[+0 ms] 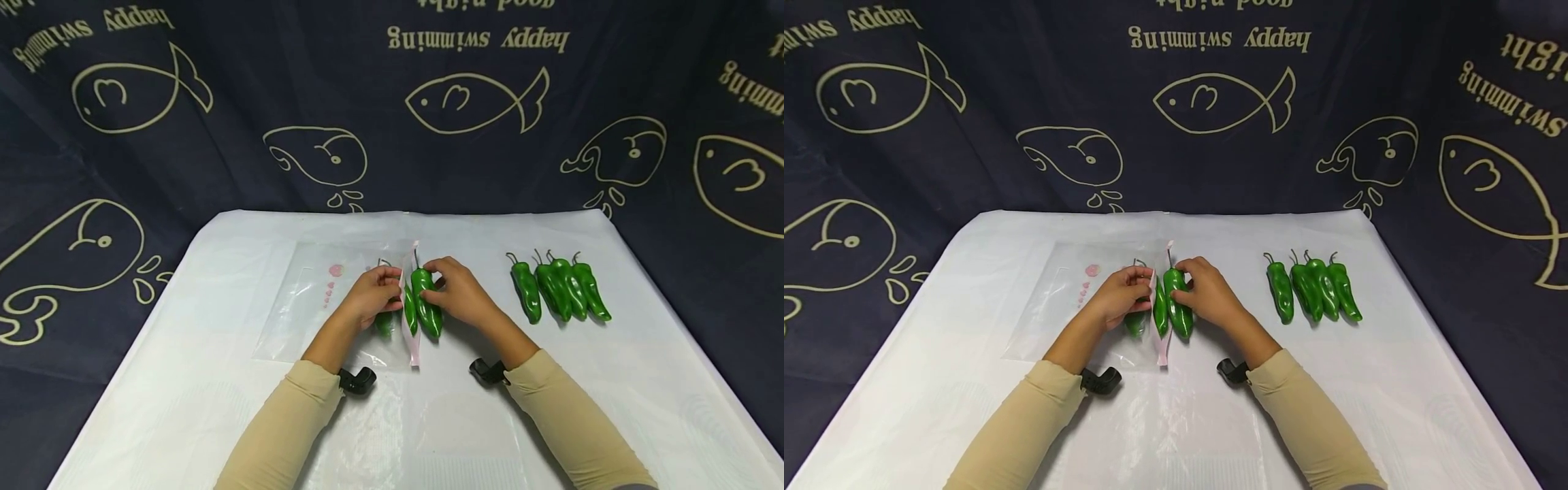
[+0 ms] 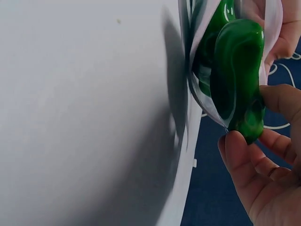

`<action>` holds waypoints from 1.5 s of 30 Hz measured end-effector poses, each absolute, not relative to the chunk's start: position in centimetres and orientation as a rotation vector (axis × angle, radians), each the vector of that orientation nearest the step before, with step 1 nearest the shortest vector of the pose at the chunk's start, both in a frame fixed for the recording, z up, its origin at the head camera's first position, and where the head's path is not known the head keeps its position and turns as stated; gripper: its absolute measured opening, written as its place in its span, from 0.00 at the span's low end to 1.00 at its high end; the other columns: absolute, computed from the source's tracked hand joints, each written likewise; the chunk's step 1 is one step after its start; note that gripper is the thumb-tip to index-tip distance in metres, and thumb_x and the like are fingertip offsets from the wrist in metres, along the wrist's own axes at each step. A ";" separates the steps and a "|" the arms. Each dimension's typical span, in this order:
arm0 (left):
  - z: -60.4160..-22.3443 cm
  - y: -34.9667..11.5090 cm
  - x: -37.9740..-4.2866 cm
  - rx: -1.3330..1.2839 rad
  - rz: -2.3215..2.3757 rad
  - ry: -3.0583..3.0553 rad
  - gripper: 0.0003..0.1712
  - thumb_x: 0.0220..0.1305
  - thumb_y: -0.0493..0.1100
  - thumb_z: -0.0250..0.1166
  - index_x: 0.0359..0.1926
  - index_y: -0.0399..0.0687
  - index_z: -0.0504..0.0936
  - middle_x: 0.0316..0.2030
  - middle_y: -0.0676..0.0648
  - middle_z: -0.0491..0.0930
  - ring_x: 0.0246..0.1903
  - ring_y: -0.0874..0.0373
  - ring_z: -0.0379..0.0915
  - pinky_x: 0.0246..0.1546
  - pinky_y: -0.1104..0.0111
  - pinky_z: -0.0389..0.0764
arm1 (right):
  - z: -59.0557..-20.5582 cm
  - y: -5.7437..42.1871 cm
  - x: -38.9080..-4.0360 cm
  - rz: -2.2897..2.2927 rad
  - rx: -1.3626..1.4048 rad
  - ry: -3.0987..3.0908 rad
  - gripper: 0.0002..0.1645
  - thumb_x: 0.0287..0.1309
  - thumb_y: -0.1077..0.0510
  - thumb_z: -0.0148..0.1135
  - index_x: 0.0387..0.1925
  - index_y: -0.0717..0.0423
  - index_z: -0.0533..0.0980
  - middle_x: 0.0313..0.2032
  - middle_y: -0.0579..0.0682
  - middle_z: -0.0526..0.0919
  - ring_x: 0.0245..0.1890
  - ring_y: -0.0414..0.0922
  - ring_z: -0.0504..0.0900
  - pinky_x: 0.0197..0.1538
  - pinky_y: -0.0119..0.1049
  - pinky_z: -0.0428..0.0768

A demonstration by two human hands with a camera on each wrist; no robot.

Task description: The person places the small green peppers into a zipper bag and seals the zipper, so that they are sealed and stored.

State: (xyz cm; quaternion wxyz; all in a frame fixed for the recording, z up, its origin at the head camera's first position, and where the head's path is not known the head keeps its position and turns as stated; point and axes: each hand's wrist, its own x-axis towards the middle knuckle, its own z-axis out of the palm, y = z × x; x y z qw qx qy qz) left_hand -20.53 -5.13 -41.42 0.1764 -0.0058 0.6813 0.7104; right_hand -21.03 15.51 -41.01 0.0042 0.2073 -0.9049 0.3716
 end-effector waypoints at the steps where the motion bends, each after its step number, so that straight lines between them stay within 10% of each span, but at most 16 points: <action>1: -41.4 -5.1 -20.5 -0.017 2.012 1.928 0.25 0.62 0.26 0.55 0.61 0.35 0.72 0.42 0.42 0.74 0.31 0.57 0.75 0.30 0.72 0.83 | -41.1 15.4 -21.0 1.166 0.652 -2.832 0.29 0.56 0.56 0.72 0.58 0.59 0.75 0.52 0.54 0.76 0.43 0.48 0.81 0.44 0.41 0.82; 45: -40.4 -4.6 -20.0 0.007 2.063 1.898 0.25 0.63 0.25 0.54 0.62 0.31 0.70 0.41 0.42 0.74 0.30 0.58 0.74 0.31 0.72 0.82 | -41.3 13.8 -20.8 1.463 0.634 -2.903 0.22 0.63 0.58 0.64 0.58 0.59 0.76 0.45 0.54 0.84 0.36 0.45 0.85 0.36 0.38 0.83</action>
